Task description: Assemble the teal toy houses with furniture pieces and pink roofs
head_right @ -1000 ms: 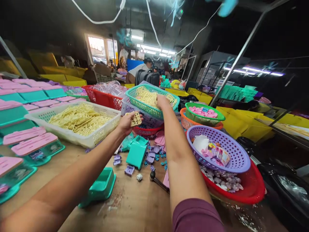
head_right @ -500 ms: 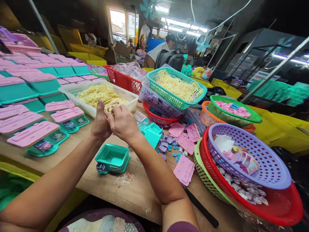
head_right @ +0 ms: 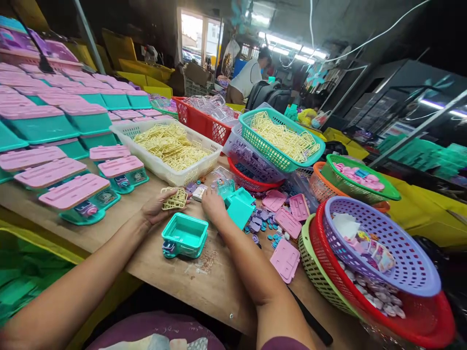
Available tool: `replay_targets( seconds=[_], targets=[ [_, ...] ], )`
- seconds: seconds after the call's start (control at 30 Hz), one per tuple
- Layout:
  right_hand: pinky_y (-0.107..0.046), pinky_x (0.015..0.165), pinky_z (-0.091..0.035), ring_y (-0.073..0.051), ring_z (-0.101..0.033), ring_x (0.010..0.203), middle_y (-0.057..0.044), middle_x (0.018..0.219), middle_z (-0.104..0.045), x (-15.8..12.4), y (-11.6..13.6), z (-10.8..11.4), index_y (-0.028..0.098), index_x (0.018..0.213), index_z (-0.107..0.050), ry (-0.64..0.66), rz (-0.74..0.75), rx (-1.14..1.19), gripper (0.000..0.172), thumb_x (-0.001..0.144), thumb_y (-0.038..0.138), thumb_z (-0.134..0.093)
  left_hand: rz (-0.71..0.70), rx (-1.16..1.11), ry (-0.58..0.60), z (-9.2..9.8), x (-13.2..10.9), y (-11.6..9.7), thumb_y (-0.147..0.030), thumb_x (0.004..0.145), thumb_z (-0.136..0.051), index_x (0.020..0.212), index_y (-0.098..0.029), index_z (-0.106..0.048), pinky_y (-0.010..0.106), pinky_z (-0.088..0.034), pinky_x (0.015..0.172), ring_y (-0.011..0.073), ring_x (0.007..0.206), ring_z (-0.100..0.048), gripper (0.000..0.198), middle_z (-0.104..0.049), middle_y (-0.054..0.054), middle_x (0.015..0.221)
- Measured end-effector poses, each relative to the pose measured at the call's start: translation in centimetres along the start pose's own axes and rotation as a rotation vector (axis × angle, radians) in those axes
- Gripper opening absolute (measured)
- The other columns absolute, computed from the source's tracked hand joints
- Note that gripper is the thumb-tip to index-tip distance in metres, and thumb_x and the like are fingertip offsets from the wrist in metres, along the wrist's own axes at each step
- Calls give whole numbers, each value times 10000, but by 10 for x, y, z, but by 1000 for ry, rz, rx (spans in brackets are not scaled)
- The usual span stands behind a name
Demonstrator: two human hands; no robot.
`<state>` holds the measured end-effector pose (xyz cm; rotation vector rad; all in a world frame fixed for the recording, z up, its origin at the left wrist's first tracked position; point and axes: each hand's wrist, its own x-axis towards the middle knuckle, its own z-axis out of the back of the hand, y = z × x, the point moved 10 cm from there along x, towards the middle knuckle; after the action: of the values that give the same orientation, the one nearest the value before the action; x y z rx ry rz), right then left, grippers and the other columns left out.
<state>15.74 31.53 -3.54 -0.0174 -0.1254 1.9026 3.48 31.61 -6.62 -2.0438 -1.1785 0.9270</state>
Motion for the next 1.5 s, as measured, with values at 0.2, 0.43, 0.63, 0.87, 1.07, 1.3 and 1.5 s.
replay_targets(
  seconds=[0.2, 0.43, 0.63, 0.87, 1.07, 1.3, 1.5],
  targets=[
    [-359, 777, -560, -278, -631, 1039, -230, 1080, -646, -9, 7, -3, 28, 1122, -612, 53, 79, -78, 318, 969, 88, -340, -1, 21, 54, -4, 14, 19, -176, 828, -645, 1158, -140, -604, 357, -637, 600, 248, 766, -748, 334, -730, 148, 1057],
    [-346, 740, -562, -267, -665, 984, -191, 1057, -685, -21, 17, 3, 56, 1101, -653, 82, 146, -92, 302, 969, 126, -390, -49, 123, 49, -5, 15, 18, -175, 818, -663, 1168, -161, -595, 336, -641, 626, 229, 787, -744, 356, -727, 111, 1101],
    [-309, 711, -540, -246, -672, 925, -150, 990, -708, -52, 2, 40, 114, 1015, -677, 62, 149, -69, 238, 944, 119, -450, -22, 115, 33, -8, 19, 21, -185, 832, -652, 1134, -151, -614, 308, -625, 565, 191, 688, -729, 306, -728, 116, 1092],
    [-283, 925, -490, -188, -618, 1080, -89, 1137, -691, -79, -10, 129, 195, 1138, -652, -463, 63, 177, 282, 990, 166, -414, 74, -66, 105, -21, -5, -3, -448, 955, -461, 1209, -113, -609, 407, -628, 646, 284, 822, -736, 446, -718, 204, 1071],
    [-425, 1110, -377, -243, -490, 1300, -121, 1387, -573, -80, 55, 122, 159, 1291, -582, -560, 338, 216, 342, 989, 193, -426, 2, -199, 174, -62, -42, -28, -725, 885, -380, 1186, -112, -635, 453, -616, 752, 352, 1038, -680, 729, -724, 188, 989],
    [-456, 1123, -369, -245, -431, 1348, -113, 1438, -499, -105, 37, 143, 223, 1299, -561, -484, 407, 487, 538, 865, 534, -628, 76, -59, 151, -62, -57, -7, -95, 824, -582, 1034, -128, -669, 425, -620, 749, 296, 852, -730, 230, -736, 114, 869],
    [-472, 1118, -389, -248, -406, 1355, -111, 1399, -548, -116, 27, 142, 204, 1278, -584, -520, 501, 423, 419, 905, 386, -635, 148, -176, 214, -91, -58, -8, -300, 995, -404, 1206, -98, -590, 516, -594, 847, 272, 866, -731, 347, -729, 157, 1000]
  ],
)
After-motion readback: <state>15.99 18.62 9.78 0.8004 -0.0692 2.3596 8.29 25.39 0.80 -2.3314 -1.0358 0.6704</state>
